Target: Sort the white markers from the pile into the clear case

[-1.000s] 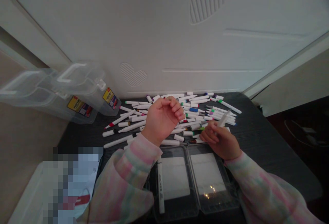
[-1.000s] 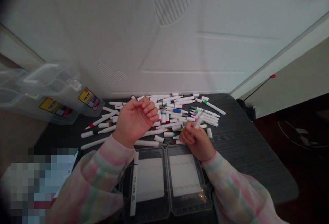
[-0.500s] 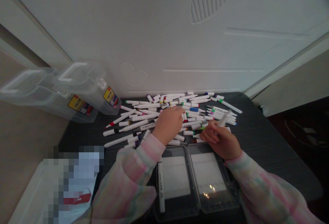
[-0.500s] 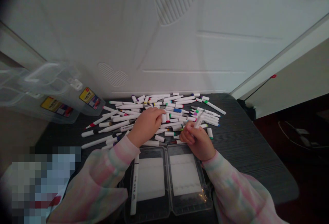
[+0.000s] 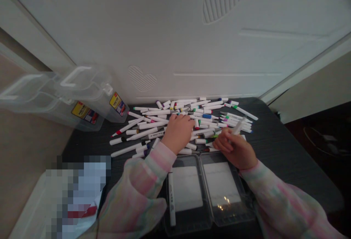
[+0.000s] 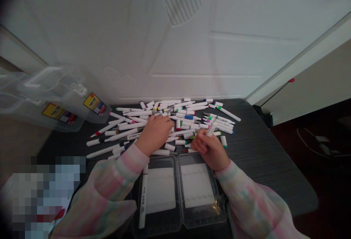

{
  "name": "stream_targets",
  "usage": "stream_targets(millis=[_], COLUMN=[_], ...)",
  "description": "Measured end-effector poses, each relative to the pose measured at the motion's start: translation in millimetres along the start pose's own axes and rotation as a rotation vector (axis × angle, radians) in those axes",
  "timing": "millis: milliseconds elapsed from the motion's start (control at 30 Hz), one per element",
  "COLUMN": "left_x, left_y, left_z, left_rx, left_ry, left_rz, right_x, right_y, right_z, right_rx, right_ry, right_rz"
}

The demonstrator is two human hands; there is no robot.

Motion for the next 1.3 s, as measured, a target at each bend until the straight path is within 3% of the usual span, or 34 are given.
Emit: stream_targets(millis=[267, 667, 967, 1300], left_x=[6.3, 4.8, 8.2, 7.2], left_y=[-27.1, -20.0, -57.8, -33.6], left_z=[-7.1, -4.3, -35.6, -11.4], left_rx=[0.016, -0.012, -0.079, -0.018], left_ry=[-0.005, -0.022, 0.087, 0.027], left_rz=[-0.070, -0.044, -0.168, -0.080], right_x=[-0.4, -0.2, 0.2, 0.1], right_y=[0.8, 2.4, 2.9, 1.3], right_z=[-0.7, -0.3, -0.9, 0.4], right_rx=[0.057, 0.081, 0.099, 0.081], right_ry=[-0.015, -0.011, -0.018, -0.031], right_rz=[-0.006, 0.013, 0.004, -0.011])
Point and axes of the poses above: each hand's wrist, its own x-axis towards the middle knuckle, its own z-axis out of the palm, y = z × x, the point moved 8 cm from there along x, towards the middle knuckle, and after that the axes turned 10 degrees about -z, right-handed, at the moved point
